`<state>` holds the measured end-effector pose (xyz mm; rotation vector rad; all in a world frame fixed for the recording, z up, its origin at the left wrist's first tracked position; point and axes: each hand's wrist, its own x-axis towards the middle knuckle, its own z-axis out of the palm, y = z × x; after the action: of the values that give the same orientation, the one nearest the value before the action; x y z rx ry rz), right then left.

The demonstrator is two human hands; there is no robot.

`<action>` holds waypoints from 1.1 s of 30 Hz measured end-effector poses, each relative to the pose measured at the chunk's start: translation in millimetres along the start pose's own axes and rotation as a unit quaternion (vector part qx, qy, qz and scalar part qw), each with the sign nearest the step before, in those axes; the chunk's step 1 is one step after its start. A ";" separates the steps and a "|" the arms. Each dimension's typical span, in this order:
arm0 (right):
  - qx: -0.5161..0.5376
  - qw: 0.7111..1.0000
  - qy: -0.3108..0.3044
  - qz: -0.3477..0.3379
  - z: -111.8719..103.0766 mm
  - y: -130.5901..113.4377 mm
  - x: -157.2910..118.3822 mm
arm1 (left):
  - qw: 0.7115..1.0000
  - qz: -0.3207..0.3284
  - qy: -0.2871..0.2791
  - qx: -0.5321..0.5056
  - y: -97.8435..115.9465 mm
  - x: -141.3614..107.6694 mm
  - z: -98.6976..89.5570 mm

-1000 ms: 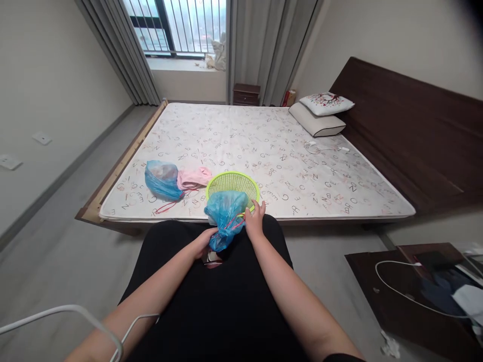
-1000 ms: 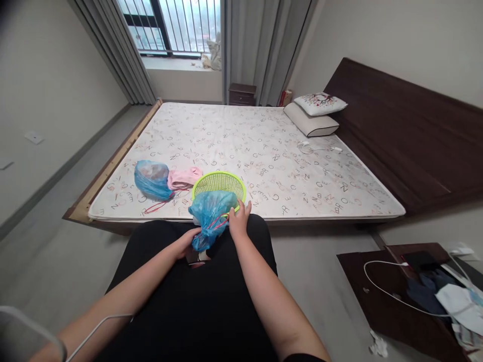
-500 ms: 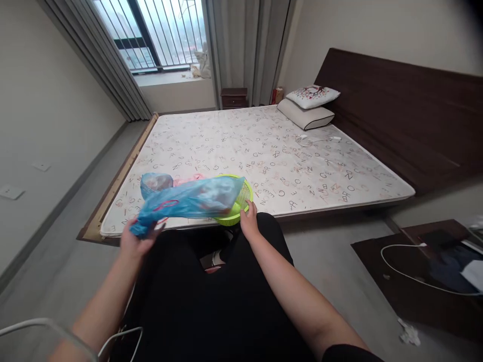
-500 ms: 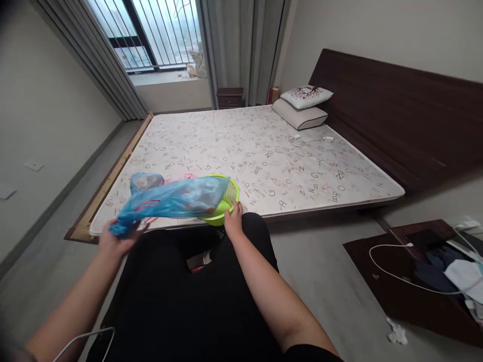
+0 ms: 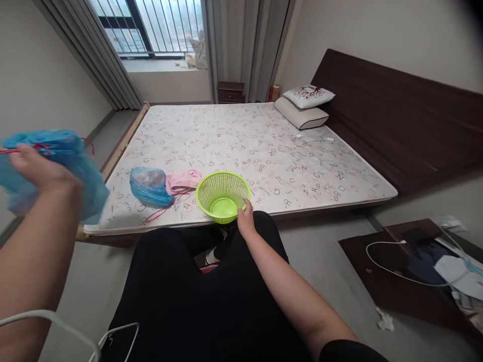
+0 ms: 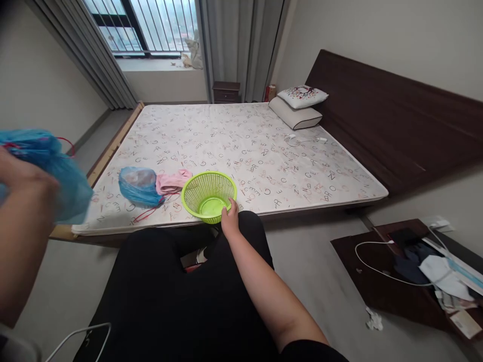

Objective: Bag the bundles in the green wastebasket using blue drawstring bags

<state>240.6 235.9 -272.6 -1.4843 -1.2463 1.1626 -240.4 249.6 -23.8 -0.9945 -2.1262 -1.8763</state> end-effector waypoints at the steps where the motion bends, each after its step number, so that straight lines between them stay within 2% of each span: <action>1: 0.003 1.000 -0.001 0.002 -0.2 -0.2 -0.5 | 0.998 -0.025 0.043 0.025 -8.0 -6.8 10.0; 2: 0.005 1.000 0.000 0.004 -0.3 -0.6 -0.9 | 0.994 -0.054 0.045 0.089 -18.8 -18.0 18.4; 4: 0.008 1.000 0.004 0.006 -0.4 -1.4 -1.9 | 0.984 -0.070 -0.040 0.158 -47.3 -51.9 29.5; 5: 0.008 1.000 0.007 0.006 -0.4 -1.8 -2.2 | 0.975 -0.078 -0.101 0.184 -63.7 -73.4 32.2; 7: 0.008 1.000 0.009 0.006 -0.6 -2.0 -2.6 | 0.918 -0.082 -0.284 0.263 -96.7 -120.9 32.7; 9: 0.011 1.000 0.010 0.008 -1.0 -1.5 -2.5 | 0.868 -0.087 -0.385 0.302 -124.7 -167.7 29.3; 12: 0.016 1.000 0.009 0.003 -1.5 -0.1 -1.6 | 0.811 -0.064 -0.464 0.349 -150.2 -219.7 23.8; 14: 0.012 1.000 0.002 -0.004 -1.1 0.5 -0.7 | 0.790 -0.032 -0.492 0.365 -157.6 -237.2 22.2; 17: 0.004 1.000 0.000 -0.008 0.3 0.5 0.5 | 0.756 0.001 -0.525 0.391 -164.4 -242.5 21.9; 19: -0.001 1.000 0.001 -0.008 0.9 0.3 0.8 | 0.730 0.001 -0.545 0.412 -170.9 -238.6 21.3; 21: -0.006 1.000 0.001 -0.011 0.9 0.4 0.7 | 0.716 -0.008 -0.554 0.425 -179.7 -233.3 20.5; 27: 0.016 1.000 0.023 0.000 1.4 2.9 3.9 | 0.725 -0.006 -0.550 0.416 -201.1 -225.1 22.7; 33: 0.147 0.983 0.084 0.077 -1.0 9.8 12.9 | 0.725 0.012 -0.560 0.402 -208.1 -227.0 28.5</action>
<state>244.4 247.2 -283.5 -1.4395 -0.8183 1.2339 -170.8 188.2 -318.8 -2.0666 -2.8929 0.0658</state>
